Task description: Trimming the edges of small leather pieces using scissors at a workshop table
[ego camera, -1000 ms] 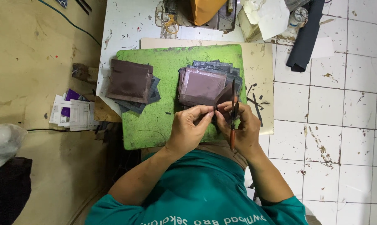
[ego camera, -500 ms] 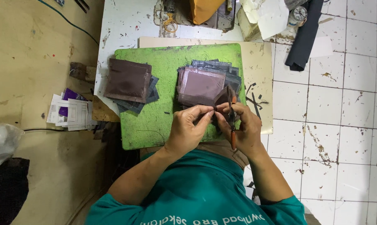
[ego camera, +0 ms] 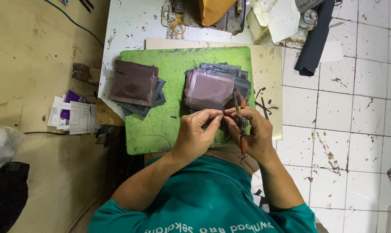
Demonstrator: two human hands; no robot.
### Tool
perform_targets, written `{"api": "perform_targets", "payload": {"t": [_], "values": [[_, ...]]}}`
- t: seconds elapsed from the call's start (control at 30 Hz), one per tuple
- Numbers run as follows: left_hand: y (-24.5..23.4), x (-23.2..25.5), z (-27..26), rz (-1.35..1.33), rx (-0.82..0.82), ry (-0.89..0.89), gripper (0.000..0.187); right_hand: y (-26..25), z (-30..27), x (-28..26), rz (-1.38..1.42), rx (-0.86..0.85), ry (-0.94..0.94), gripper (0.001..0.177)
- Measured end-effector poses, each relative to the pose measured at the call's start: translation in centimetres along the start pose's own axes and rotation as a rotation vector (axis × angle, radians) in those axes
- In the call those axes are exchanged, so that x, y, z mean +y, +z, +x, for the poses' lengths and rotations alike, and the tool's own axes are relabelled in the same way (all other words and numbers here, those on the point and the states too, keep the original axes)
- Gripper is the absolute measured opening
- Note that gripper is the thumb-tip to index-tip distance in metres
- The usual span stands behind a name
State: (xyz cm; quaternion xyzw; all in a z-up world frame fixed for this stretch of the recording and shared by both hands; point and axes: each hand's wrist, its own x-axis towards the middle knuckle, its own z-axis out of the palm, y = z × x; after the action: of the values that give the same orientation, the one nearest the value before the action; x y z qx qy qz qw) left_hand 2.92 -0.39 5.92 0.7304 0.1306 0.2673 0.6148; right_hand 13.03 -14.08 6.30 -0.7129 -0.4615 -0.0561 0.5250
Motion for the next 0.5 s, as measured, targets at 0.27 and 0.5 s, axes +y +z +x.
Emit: {"api": "perform_targets", "payload": {"t": [0.27, 0.5], "values": [[0.1, 0.8, 0.1, 0.066, -0.011, 0.094, 0.008, -0.3, 0.8, -1.0, -0.062, -0.022, -0.023, 0.018], [0.2, 0.6, 0.0, 0.03, 0.027, 0.065, 0.008, 0.3, -0.1, 0.0, -0.011, 0.035, 0.059, 0.018]]}}
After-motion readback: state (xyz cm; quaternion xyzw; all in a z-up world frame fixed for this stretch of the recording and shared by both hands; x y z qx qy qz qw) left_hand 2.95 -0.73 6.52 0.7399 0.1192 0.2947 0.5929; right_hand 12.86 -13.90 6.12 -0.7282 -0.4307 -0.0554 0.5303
